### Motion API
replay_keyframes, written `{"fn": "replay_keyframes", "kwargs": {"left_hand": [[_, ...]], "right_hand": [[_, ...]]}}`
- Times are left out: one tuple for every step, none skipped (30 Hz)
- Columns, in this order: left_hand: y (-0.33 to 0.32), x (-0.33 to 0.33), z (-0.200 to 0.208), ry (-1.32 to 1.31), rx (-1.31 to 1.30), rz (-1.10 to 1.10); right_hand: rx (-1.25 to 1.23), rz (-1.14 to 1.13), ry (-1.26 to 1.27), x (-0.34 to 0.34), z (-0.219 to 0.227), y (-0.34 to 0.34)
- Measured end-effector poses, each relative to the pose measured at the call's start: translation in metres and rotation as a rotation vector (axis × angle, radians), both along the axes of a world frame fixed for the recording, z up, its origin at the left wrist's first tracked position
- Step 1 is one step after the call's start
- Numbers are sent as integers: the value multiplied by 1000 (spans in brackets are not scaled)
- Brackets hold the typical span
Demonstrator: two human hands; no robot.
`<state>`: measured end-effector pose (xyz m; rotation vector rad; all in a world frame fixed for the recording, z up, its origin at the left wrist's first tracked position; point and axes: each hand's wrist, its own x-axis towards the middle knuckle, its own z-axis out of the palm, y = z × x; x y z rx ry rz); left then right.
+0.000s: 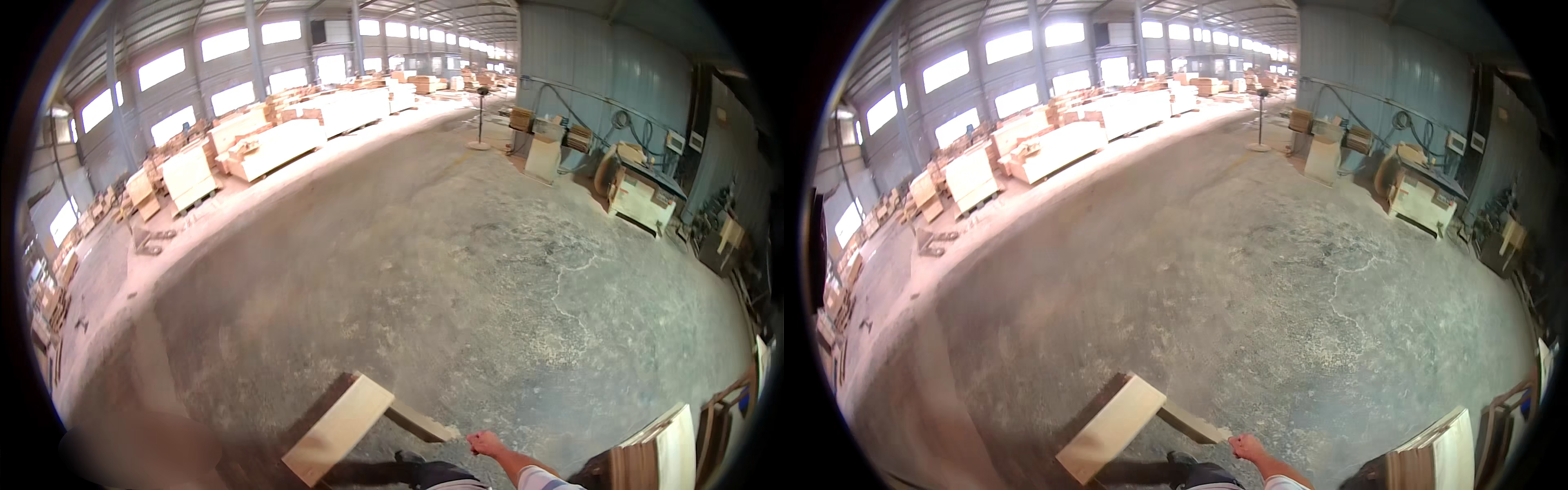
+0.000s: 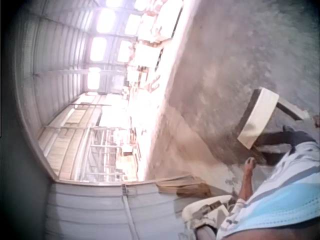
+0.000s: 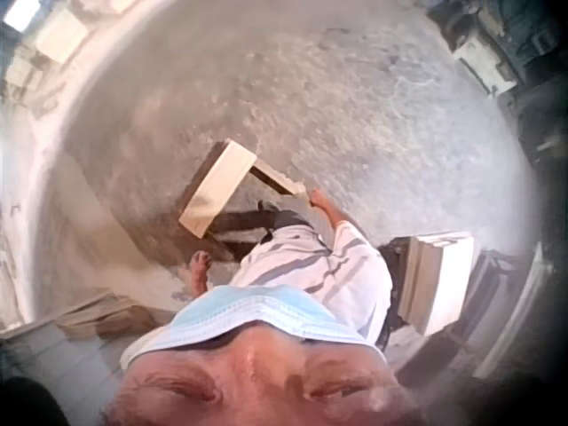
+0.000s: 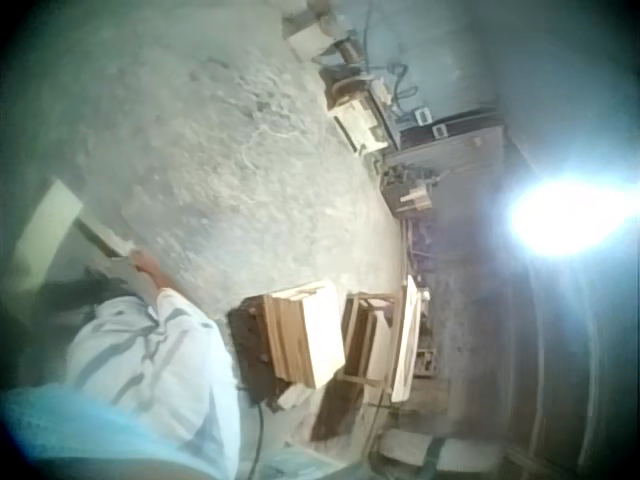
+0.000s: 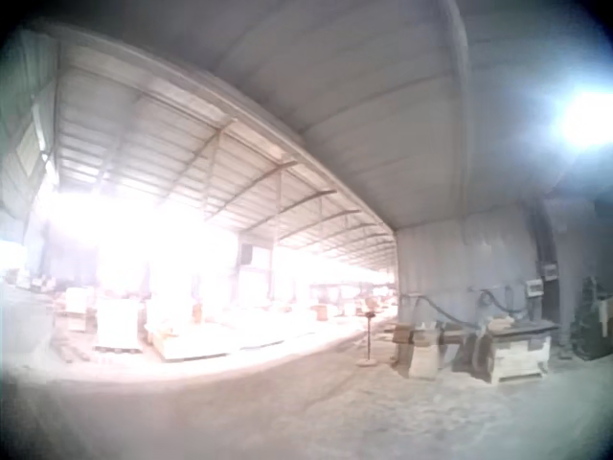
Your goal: The person repeatedly picks up rectangular wooden panels from a stack and rubs their edges and surfaces against a stationary belt sander. The person handles the panels one at a time, flipping them to sand different sides before placing them back on the stack.
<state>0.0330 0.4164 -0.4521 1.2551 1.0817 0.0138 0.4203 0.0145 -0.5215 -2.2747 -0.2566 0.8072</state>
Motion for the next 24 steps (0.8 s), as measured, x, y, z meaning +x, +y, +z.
{"fn": "replay_keyframes", "kwargs": {"left_hand": [[-1, -16, -38, 21, -22, 23], [-7, -32, -76, 44, -42, 61], [-19, -47, -95, 67, -63, 90], [-38, -36, -74, 208, -11, 118], [-43, -59, -92, 184, -27, 118], [-47, -78, -109, 159, -42, 118], [-56, -91, -127, 125, -63, 103], [-70, -96, -123, 91, -79, 149], [-90, -79, -76, 58, -101, 187], [-106, -77, -47, 28, -110, 244], [-118, -89, -52, -2, -119, 287], [-130, -102, -63, -33, -127, 332], [-142, -113, -70, -68, -135, 382], [-158, -117, -61, -46, -153, 466], [-174, -121, -51, -26, -172, 554], [-195, -126, -43, -8, -186, 662], [-211, -134, -48, -13, -180, 673], [-227, -145, -59, -8, -185, 698], [-250, -154, -68, 0, -197, 708], [-274, -162, -71, 44, -174, 726], [-291, -166, -71, 83, -150, 737], [-309, -165, -67, 123, -128, 742], [-328, -159, -58, 138, -161, 816], [-345, -155, -46, 155, -194, 877]], "right_hand": [[-10, 71, -81, -6, -5, -14], [-55, 36, -36, -8, -3, -30], [-102, -8, 9, -12, -2, -50], [-152, -68, 49, -18, 6, -63], [-141, -83, 61, -25, 21, -62], [-130, -97, 73, -31, 39, -61], [-128, -126, 78, -33, 55, -65], [-134, -119, 63, -33, 64, -69], [-147, -121, 49, -33, 71, -76], [-148, -103, 38, -31, 75, -77], [-154, -72, 36, -27, 75, -72], [-160, -37, 32, -21, 72, -66], [-166, 1, 24, -15, 71, -57], [-158, 50, 8, -12, 72, -49], [-150, 104, -9, -9, 73, -38], [-134, 178, -25, -2, 73, -22], [-109, 206, 8, 2, 79, -6], [-102, 246, 50, 3, 91, 4], [-104, 270, 93, 5, 100, 6], [-103, 316, 81, 5, 104, 8], [-96, 357, 64, 2, 107, 13], [-88, 392, 46, 4, 108, 17], [-54, 394, 102, 12, 91, 14], [-21, 382, 161, 16, 64, 7]]}}
